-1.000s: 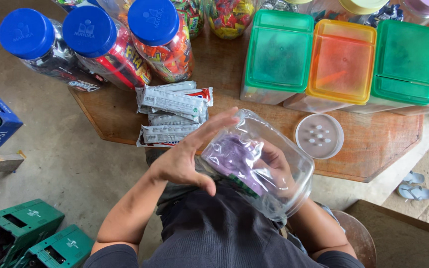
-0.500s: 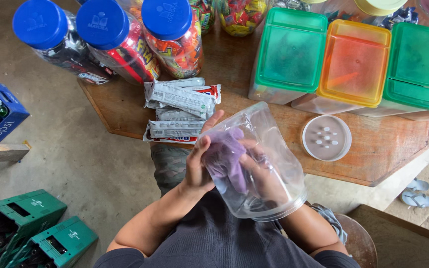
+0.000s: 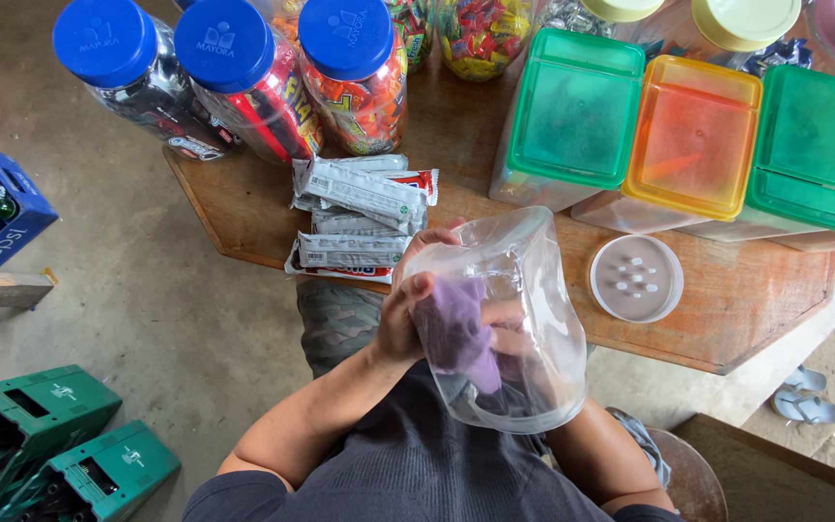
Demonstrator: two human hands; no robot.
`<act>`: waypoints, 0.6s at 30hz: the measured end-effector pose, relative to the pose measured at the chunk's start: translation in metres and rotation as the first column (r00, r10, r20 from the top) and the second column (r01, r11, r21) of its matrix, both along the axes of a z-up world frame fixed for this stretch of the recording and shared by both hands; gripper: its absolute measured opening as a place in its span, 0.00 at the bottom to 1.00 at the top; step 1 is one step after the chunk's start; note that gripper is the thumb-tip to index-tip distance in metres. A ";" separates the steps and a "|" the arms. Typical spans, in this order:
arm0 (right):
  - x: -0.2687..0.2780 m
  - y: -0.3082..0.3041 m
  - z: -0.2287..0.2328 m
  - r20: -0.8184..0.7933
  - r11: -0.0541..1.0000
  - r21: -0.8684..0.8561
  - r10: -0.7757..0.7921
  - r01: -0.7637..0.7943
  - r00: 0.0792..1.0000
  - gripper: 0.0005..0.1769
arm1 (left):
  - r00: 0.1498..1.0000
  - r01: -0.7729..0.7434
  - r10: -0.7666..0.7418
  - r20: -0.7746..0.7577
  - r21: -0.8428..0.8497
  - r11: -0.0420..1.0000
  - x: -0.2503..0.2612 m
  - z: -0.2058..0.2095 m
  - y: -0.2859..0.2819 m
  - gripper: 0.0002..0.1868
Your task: The person wipes the inside and outside of a clear plastic jar with a purple cloth, then places several small white packets into the jar. The person also wipes the jar lid with the cloth. The workspace includes other jars and containers on a wooden table.
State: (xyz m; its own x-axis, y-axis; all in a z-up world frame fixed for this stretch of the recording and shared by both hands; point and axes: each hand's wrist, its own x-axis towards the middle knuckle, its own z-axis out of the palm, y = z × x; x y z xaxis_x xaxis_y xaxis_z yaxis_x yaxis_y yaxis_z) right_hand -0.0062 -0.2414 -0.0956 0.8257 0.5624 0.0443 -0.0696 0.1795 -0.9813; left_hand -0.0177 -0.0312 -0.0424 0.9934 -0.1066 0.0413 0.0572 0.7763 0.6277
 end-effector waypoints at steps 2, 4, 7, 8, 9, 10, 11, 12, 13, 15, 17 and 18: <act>0.003 0.003 0.003 0.152 0.997 -0.073 0.048 -0.037 0.987 0.21 | 1.000 -0.012 0.011 0.030 0.063 0.998 0.002 0.000 0.002 0.41; 0.001 0.013 0.009 -0.059 0.953 0.297 0.078 -0.057 0.995 0.25 | 0.997 0.011 -0.016 -0.081 -0.061 0.998 0.005 -0.003 0.002 0.41; -0.004 0.031 0.023 -0.309 0.661 0.746 0.249 0.072 0.918 0.37 | 0.996 0.051 -0.057 -0.067 -0.088 0.995 0.008 -0.011 -0.002 0.41; -0.006 0.036 0.029 -0.363 0.519 0.840 0.329 0.154 0.872 0.41 | 0.997 0.066 -0.069 -0.038 -0.068 0.995 0.008 -0.014 -0.003 0.41; -0.007 0.040 0.035 -0.426 0.589 0.784 0.278 0.198 0.861 0.41 | 0.997 0.066 -0.070 -0.036 -0.091 0.994 0.006 -0.017 -0.004 0.40; -0.006 0.042 0.040 -0.482 0.651 0.720 0.221 0.240 0.848 0.41 | 0.997 0.067 -0.071 -0.032 -0.114 0.991 0.005 -0.020 -0.005 0.40; -0.004 0.045 0.044 -0.533 0.706 0.650 0.160 0.281 0.831 0.40 | 0.997 0.069 -0.073 -0.029 -0.136 0.988 0.004 -0.022 -0.004 0.39; -0.003 0.045 0.048 -0.580 0.755 0.571 0.093 0.322 0.810 0.40 | 0.997 0.071 -0.077 -0.032 -0.151 0.986 0.003 -0.025 -0.005 0.40; -0.001 0.045 0.051 -0.619 0.796 0.485 0.022 0.361 0.785 0.40 | 0.996 0.073 -0.080 -0.036 -0.167 0.983 0.003 -0.026 -0.007 0.40; 0.005 0.043 0.057 -0.593 0.829 0.434 -0.033 0.354 0.805 0.40 | 0.996 0.065 -0.073 -0.042 -0.168 0.984 0.004 -0.025 -0.006 0.39; 0.007 0.039 0.061 -0.470 0.821 0.501 -0.010 0.276 0.882 0.40 | 0.996 0.061 -0.069 -0.054 -0.138 0.989 0.008 -0.018 -0.004 0.36; 0.007 0.036 0.063 -0.446 0.837 0.469 -0.050 0.281 0.893 0.40 | 0.995 -0.096 0.092 0.034 0.146 0.985 0.009 -0.013 -0.002 0.32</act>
